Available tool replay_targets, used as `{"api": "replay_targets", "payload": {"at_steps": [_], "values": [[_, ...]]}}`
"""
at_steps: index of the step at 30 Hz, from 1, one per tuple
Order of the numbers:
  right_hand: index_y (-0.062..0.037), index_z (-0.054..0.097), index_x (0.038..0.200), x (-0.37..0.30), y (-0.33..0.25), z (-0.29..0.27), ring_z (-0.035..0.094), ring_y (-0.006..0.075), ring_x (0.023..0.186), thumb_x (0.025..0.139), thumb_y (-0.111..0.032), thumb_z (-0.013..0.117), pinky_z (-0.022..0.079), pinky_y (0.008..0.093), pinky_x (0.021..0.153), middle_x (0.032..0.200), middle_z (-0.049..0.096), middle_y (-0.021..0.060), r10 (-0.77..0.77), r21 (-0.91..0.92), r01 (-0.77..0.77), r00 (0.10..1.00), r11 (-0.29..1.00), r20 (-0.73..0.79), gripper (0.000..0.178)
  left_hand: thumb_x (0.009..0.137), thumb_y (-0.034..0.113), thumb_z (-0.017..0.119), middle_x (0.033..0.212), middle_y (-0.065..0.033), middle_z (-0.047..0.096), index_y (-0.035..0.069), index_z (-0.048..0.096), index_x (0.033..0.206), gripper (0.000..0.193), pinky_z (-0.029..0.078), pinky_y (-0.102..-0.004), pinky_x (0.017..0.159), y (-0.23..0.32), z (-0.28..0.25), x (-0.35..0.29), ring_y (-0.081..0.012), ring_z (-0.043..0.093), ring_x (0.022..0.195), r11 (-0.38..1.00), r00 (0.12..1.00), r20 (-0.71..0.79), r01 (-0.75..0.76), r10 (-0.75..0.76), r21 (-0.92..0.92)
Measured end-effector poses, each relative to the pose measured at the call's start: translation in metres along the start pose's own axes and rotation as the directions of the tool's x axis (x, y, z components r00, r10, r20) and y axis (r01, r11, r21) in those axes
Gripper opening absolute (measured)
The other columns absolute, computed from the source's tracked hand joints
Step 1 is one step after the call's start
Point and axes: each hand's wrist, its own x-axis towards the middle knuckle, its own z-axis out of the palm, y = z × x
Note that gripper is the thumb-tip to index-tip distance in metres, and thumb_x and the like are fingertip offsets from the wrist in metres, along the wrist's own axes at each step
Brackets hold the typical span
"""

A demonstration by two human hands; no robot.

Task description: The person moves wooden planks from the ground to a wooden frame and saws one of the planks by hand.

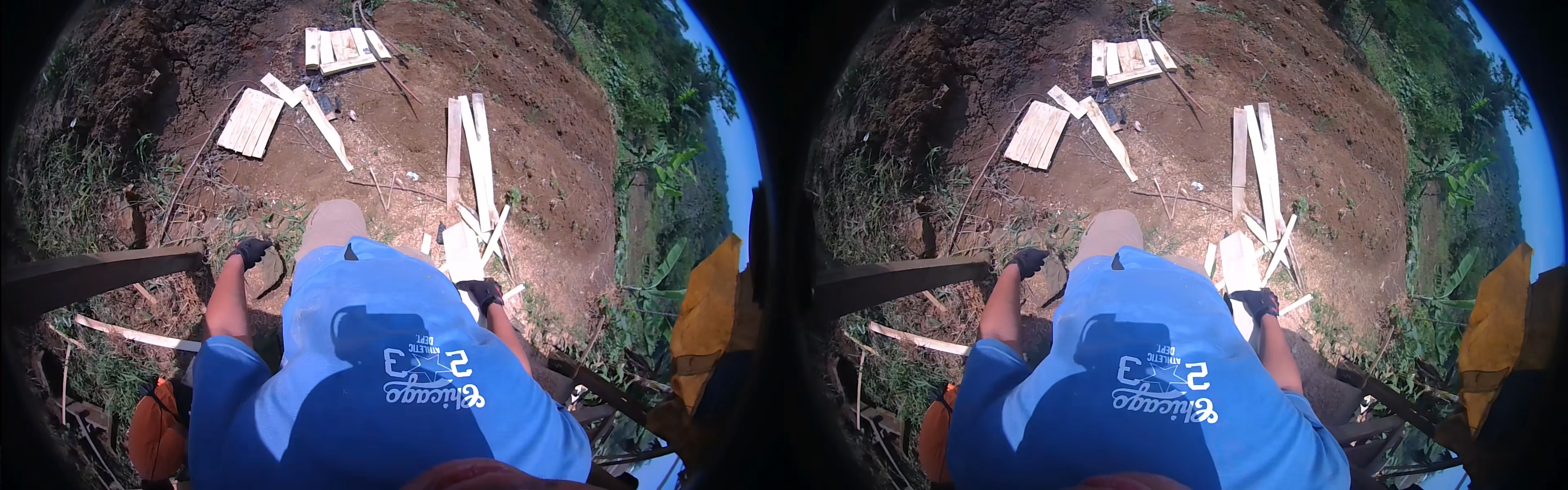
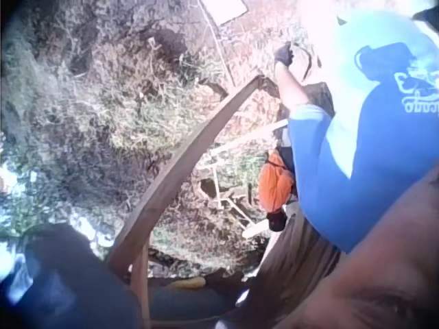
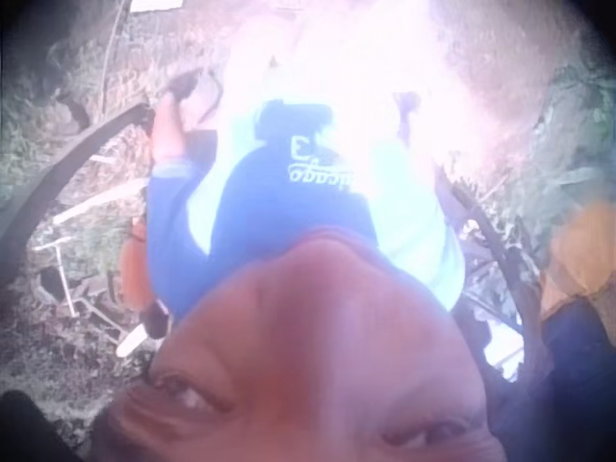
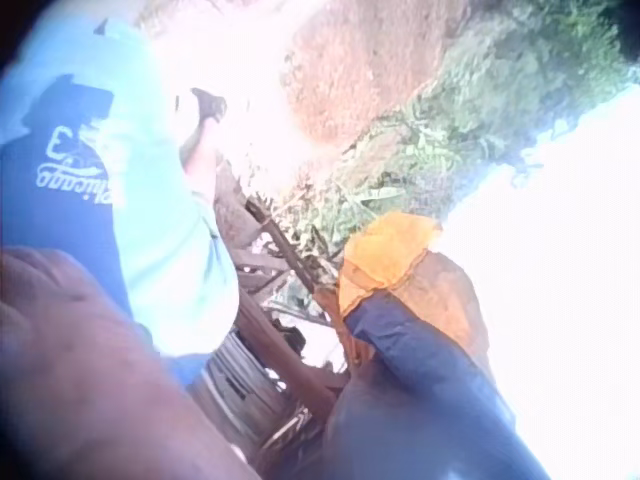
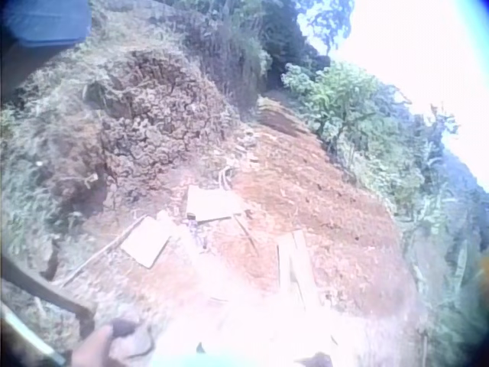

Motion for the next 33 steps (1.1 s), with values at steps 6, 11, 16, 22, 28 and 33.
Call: {"api": "replay_targets", "payload": {"at_steps": [6,11,16,22,28,33], "values": [[0.0104,0.054,0.145,0.033,-0.149,-0.152,0.073,0.0336,0.113,0.064,-0.053,0.095,0.057,0.0430,0.098,0.124,0.074,0.0241,-0.233,0.216,0.285,0.943,0.934,-0.236,0.111,0.107,0.048,0.063,0.094,-0.0023,0.062,0.014,0.070,0.116,0.036,0.045,-0.0329,0.073,0.150,-0.045,-0.046,-0.0159,0.056,0.084,0.511,0.974,0.050,-0.071,0.219,-0.857],[0.0091,0.057,0.136,0.020,-0.313,-0.242,0.076,0.0342,0.100,0.068,-0.051,0.093,0.061,0.0437,0.086,0.111,0.076,0.0257,-0.457,0.214,0.581,0.777,0.785,-0.433,0.098,0.106,0.033,0.069,0.158,-0.0197,0.054,0.005,0.036,0.162,0.071,0.049,-0.0408,0.114,0.373,-0.040,-0.046,-0.0281,0.059,0.139,0.404,0.747,0.030,-0.325,0.664,-0.855],[0.0063,0.061,0.131,-0.020,-0.451,-0.300,0.076,0.0385,0.102,0.071,-0.051,0.091,0.060,0.0465,0.088,0.110,0.075,0.0271,-0.652,-0.033,0.753,0.546,0.657,-0.526,0.088,0.103,0.036,0.075,0.149,-0.0170,0.059,0.001,0.031,0.161,0.081,0.055,-0.0383,0.105,0.595,-0.019,-0.052,-0.0233,0.061,0.133,0.307,0.634,-0.063,-0.457,0.771,-0.835],[-0.0041,0.066,0.130,0.000,-0.539,-0.353,0.073,0.0391,0.106,0.080,-0.054,0.085,0.059,0.0466,0.092,0.116,0.073,0.0220,-0.772,-0.234,0.816,0.347,0.528,-0.533,0.073,0.106,0.036,0.066,0.139,-0.0148,0.067,0.004,0.049,0.153,0.059,0.056,-0.0435,0.107,0.703,-0.060,-0.007,-0.0278,0.070,0.122,-0.034,0.624,-0.107,-0.128,0.774,-0.991],[-0.0054,0.060,0.145,0.116,-0.597,-0.447,0.068,0.0243,0.120,0.091,-0.050,0.080,0.052,0.0365,0.103,0.130,0.070,0.0164,-0.788,0.142,0.822,0.569,0.551,-0.236,0.073,0.107,0.042,0.060,0.146,-0.0194,0.062,0.003,0.046,0.156,0.064,0.052,-0.0505,0.115,0.792,-0.113,0.057,-0.0352,0.065,0.129,-0.038,0.451,0.008,0.093,0.892,-0.995],[0.0006,0.039,0.163,0.258,-0.688,-0.502,0.063,0.0217,0.127,0.092,-0.039,0.083,0.048,0.0353,0.109,0.145,0.064,0.0169,-0.800,0.531,0.735,0.577,0.422,-0.162,0.093,0.109,0.033,0.062,0.143,-0.0181,0.064,0.005,0.047,0.156,0.057,0.053,-0.0490,0.113,0.920,-0.151,0.139,-0.0330,0.066,0.128,-0.071,0.461,-0.041,0.047,0.886,-0.996]]}}
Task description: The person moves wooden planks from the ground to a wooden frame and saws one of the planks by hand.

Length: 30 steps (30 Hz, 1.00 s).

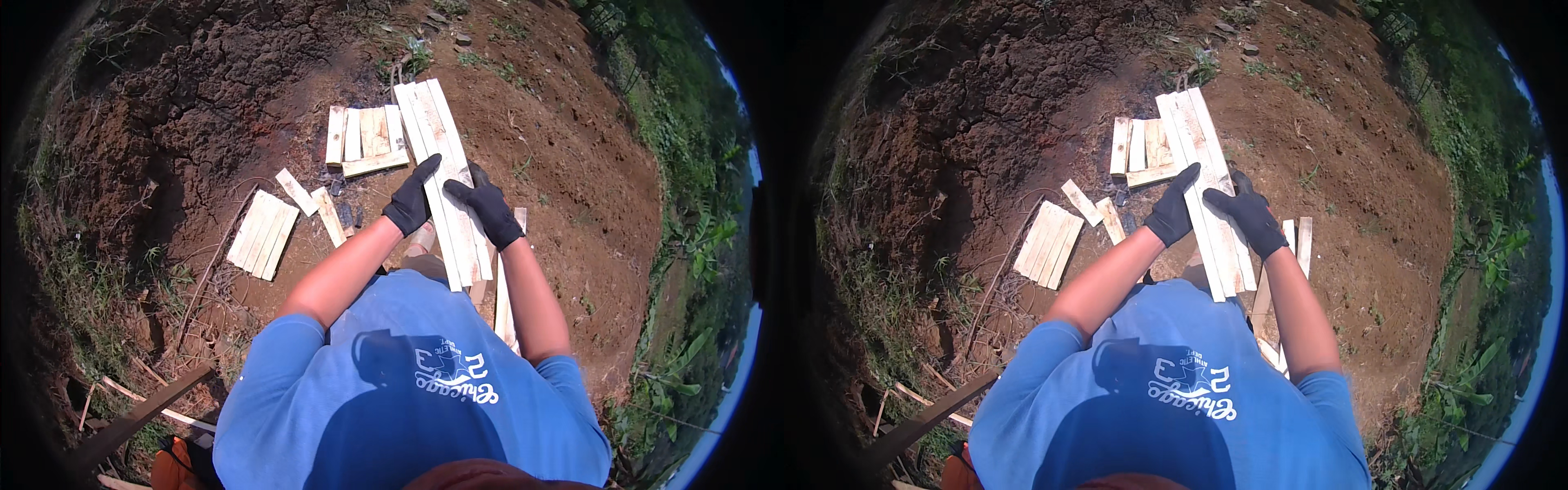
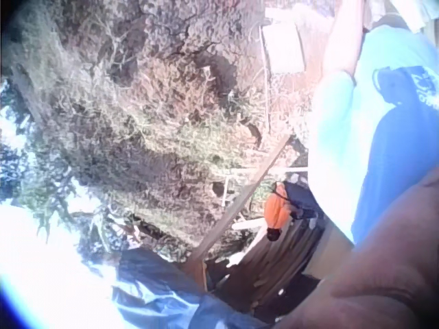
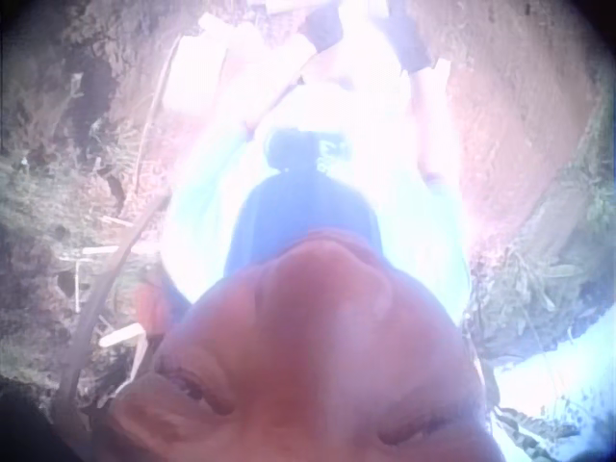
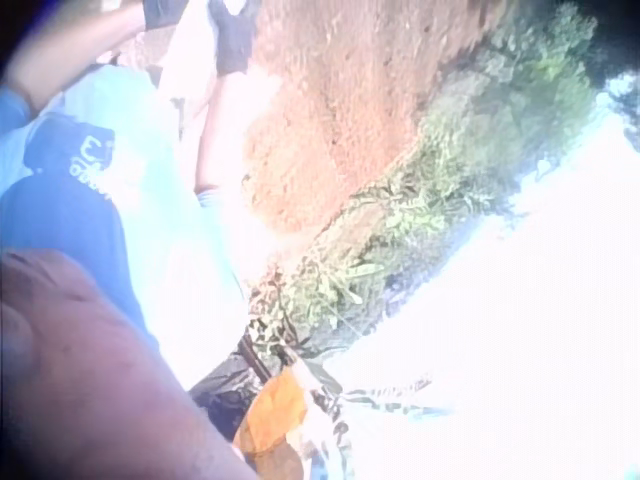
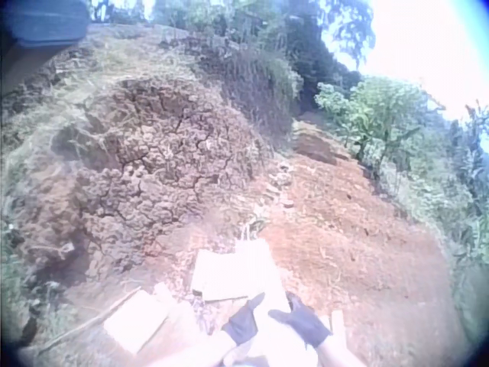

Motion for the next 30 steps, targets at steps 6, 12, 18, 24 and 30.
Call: {"api": "replay_targets", "payload": {"at_steps": [6,12,18,24,30], "values": [[0.0007,0.054,0.149,0.133,-0.013,-0.039,0.070,0.0175,0.110,0.092,-0.027,0.083,0.055,0.0333,0.096,0.129,0.071,0.0125,0.008,0.319,-0.077,0.977,0.945,0.212,0.070,0.107,0.023,0.066,0.131,-0.0130,0.071,0.000,0.058,0.144,0.045,0.060,-0.0391,0.102,0.042,-0.029,0.111,-0.0230,0.072,0.116,0.977,0.977,-0.182,-0.075,0.113,0.201],[0.0008,0.060,0.143,0.256,-0.005,-0.069,0.069,0.0169,0.109,0.093,-0.023,0.080,0.054,0.0321,0.097,0.124,0.072,0.0105,0.072,0.393,-0.207,0.941,0.896,0.331,0.059,0.105,0.024,0.069,0.126,-0.0096,0.073,0.004,0.063,0.140,0.041,0.061,-0.0365,0.096,0.076,-0.047,0.194,-0.0208,0.073,0.110,0.978,0.931,-0.320,-0.129,0.176,0.164],[0.0018,0.059,0.143,0.332,-0.018,-0.076,0.069,0.0165,0.108,0.092,-0.020,0.080,0.055,0.0317,0.094,0.125,0.072,0.0104,0.210,0.229,-0.276,0.938,0.933,0.275,0.059,0.105,0.027,0.071,0.132,-0.0103,0.071,0.006,0.059,0.147,0.048,0.059,-0.0378,0.101,0.104,-0.069,0.276,-0.0219,0.071,0.117,0.996,0.953,-0.296,-0.081,0.069,-0.028],[0.0009,0.055,0.147,0.392,-0.069,-0.141,0.069,0.0165,0.108,0.094,-0.016,0.078,0.055,0.0329,0.095,0.125,0.071,0.0104,0.276,0.250,-0.341,0.925,0.906,0.262,0.060,0.104,0.022,0.071,0.133,-0.0108,0.072,0.005,0.062,0.145,0.046,0.059,-0.0367,0.101,0.127,-0.022,0.360,-0.0200,0.071,0.116,0.998,0.953,-0.297,-0.061,0.056,-0.008],[0.0003,0.054,0.148,0.430,-0.107,-0.162,0.068,0.0157,0.111,0.094,-0.016,0.078,0.054,0.0324,0.097,0.129,0.070,0.0105,0.289,0.170,-0.355,0.902,0.919,0.320,0.061,0.102,0.020,0.074,0.132,-0.0096,0.072,0.006,0.061,0.147,0.049,0.058,-0.0369,0.100,0.147,-0.012,0.400,-0.0200,0.071,0.117,0.996,0.943,-0.325,-0.089,0.074,-0.030]]}}
